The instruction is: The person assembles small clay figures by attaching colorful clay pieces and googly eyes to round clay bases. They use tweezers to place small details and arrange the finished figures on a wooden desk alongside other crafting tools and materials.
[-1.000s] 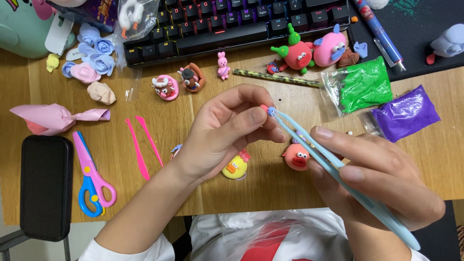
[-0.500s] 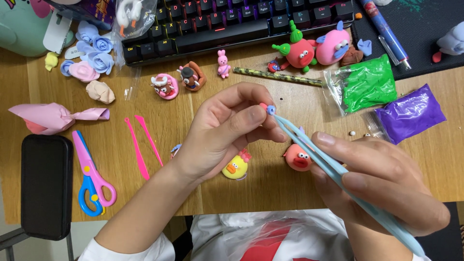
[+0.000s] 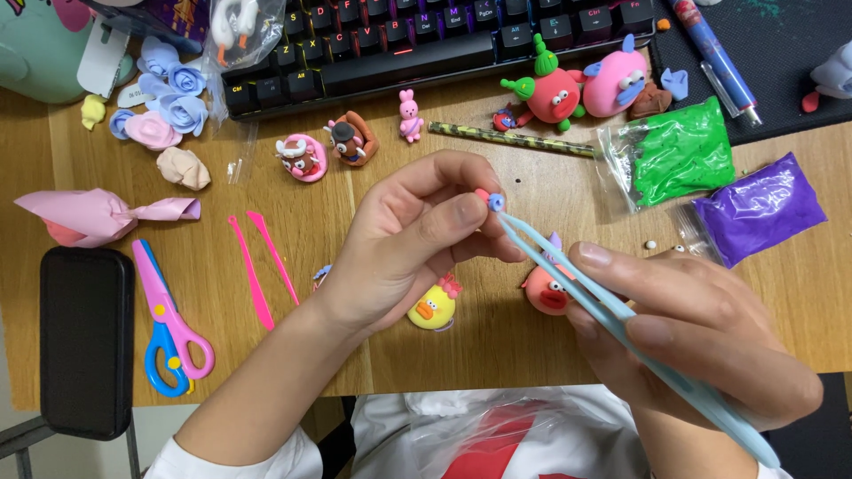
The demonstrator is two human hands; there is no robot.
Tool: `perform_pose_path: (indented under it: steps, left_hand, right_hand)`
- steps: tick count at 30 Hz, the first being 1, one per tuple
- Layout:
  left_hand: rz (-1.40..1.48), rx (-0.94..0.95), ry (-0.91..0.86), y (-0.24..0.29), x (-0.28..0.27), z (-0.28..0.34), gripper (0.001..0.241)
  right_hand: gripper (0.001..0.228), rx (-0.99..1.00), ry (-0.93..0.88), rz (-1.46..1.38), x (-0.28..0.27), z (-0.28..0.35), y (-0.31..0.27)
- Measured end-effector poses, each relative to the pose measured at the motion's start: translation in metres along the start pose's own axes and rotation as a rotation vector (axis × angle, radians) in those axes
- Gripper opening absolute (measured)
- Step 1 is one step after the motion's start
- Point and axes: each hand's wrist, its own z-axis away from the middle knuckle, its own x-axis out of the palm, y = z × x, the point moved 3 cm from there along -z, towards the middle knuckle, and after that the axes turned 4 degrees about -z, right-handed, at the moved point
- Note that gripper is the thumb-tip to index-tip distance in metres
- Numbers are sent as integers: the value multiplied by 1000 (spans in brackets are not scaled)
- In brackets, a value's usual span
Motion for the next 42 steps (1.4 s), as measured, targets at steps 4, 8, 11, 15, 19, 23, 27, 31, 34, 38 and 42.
perform_pose_path:
  steps: [4,8,11,15,19,23,27,31,34,38,42]
  left_hand:
    - [-3,2,-1,-1,0,0,15]
    - [13,32,-6,-1,0,-1,15]
    - [20,32,-1,-1,-1,-1,15]
    - [4,17,4,1,-1,-1,16]
    - [-28,27,10,4,1,1,19]
    - [-202,117,27,4,6,2,17]
    - [-229,124,14,3,7,3,18]
    - [-162,110,-27,-4,4,1,20]
    - [-133,85,-33,-6,2,-2,19]
    - [-110,92,-36,-2,-1,-4,19]
    - [-57,85,-37,-2,-6,-6,19]
  right_hand:
    - [40,-5,-12,46,-1,-5,-3]
    - [42,42,-65,84,-3,0,1]
    - [34,31,-73,19,-4,-6,-2]
    - [12,111,21,44,-11,32,27]
    - [30,61,427,149,-42,75,27]
    - [24,148,314,465,-91,120,32]
    - [23,315,390,355,-110,140,28]
    - [29,234,524,230,-67,98,12]
    - [28,212,613,64,-28,63,7]
    - [28,104,521,-184,12,21,10]
    - [26,117,430,-221,25,20,15]
